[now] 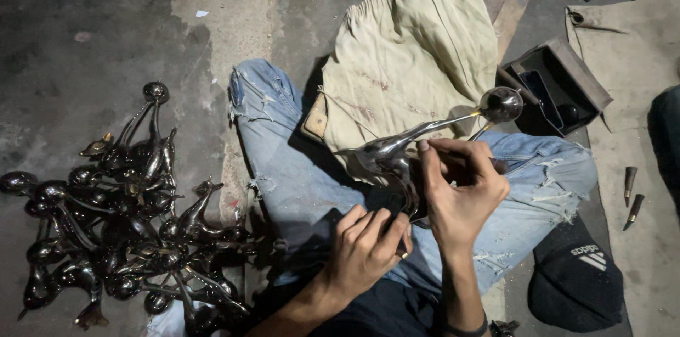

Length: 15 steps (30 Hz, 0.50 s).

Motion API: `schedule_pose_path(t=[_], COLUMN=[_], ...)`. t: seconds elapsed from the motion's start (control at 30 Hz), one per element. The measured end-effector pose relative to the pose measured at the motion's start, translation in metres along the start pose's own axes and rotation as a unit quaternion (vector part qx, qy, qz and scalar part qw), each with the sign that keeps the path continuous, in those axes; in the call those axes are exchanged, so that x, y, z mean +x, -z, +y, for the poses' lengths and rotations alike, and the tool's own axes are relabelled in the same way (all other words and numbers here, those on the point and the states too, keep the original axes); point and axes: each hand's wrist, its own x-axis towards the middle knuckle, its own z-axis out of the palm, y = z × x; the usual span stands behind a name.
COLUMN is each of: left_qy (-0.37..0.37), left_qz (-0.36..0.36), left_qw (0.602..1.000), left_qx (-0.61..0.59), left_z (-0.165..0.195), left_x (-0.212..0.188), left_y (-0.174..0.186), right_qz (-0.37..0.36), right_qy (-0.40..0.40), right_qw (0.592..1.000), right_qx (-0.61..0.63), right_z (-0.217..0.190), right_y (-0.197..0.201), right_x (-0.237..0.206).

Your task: The person sits on the floor and uses a small abrasive tool to polish a dark metallic bird-shaped decoration. They rotate the object to reach different surfaces, then switch to a cloth to wipe and buff the piece. A pile of similar decorations is visible nearby.

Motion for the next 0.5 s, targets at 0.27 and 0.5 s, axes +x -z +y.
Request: schedule_pose_path(t=[0.27,0.5], left_qy=[-0.011,-0.011], left_qz=[0.0,0.007], left_qw=[1.0,1.0], left_qx=[0.006,-0.012], left_z=[-0.0038,-0.0051], left_x=[-0.0002,-0.0018], left_y=[-0.003,-0.0034], right_qz=[0.024,-0.026], right_qy=[-0.014,0.003], right_qw=[0.999,1.0], right_qx=[0.029,0.008], right_z=[0.001,0.0002], right_y=[-0.0045,0.0027], right_x=[0.0009,0.0026])
